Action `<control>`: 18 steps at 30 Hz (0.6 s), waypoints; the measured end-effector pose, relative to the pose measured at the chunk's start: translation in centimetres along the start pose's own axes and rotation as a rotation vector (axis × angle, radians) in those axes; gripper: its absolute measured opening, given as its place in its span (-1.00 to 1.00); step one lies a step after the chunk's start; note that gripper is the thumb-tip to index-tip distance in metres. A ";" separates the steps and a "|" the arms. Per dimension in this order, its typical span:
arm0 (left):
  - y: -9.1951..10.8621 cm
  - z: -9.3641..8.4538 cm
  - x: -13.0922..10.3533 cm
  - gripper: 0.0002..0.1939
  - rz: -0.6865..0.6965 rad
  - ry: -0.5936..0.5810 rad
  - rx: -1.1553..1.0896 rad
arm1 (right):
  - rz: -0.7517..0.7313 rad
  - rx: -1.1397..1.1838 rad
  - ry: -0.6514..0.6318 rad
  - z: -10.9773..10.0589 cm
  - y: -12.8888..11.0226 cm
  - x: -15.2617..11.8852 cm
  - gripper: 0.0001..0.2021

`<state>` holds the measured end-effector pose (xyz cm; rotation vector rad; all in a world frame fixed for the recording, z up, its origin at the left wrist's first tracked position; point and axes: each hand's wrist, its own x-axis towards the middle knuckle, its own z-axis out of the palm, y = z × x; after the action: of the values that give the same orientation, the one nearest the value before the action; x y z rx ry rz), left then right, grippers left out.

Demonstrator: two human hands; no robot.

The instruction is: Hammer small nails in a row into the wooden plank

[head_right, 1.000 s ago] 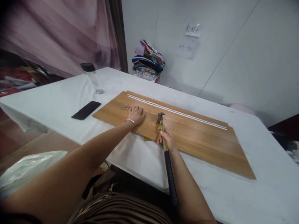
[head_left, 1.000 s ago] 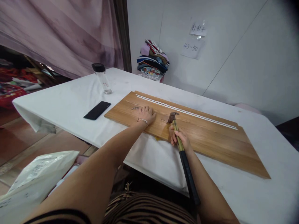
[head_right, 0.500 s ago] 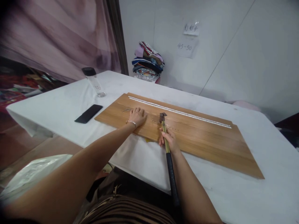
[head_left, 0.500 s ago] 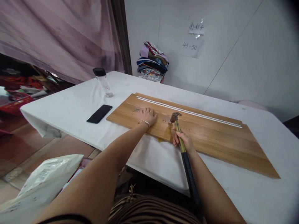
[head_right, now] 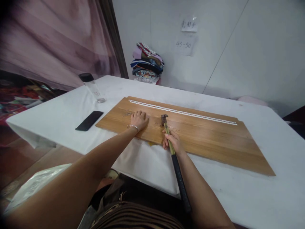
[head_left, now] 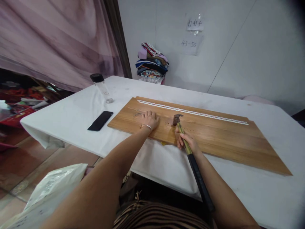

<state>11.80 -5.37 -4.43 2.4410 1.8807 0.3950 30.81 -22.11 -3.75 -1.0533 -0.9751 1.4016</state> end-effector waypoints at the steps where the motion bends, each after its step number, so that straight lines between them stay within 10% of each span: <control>1: 0.0 -0.1 0.0 -0.56 0.002 -0.001 0.002 | -0.005 0.005 0.003 0.0 0.0 0.0 -0.64; 18: -1.5 -0.6 0.6 -0.61 -0.128 0.042 -0.304 | 0.001 0.030 -0.008 -0.3 0.4 0.0 -0.64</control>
<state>10.36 -4.45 -4.00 2.1215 1.8233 0.6751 30.95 -22.16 -4.22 -1.0271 -0.9564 1.4184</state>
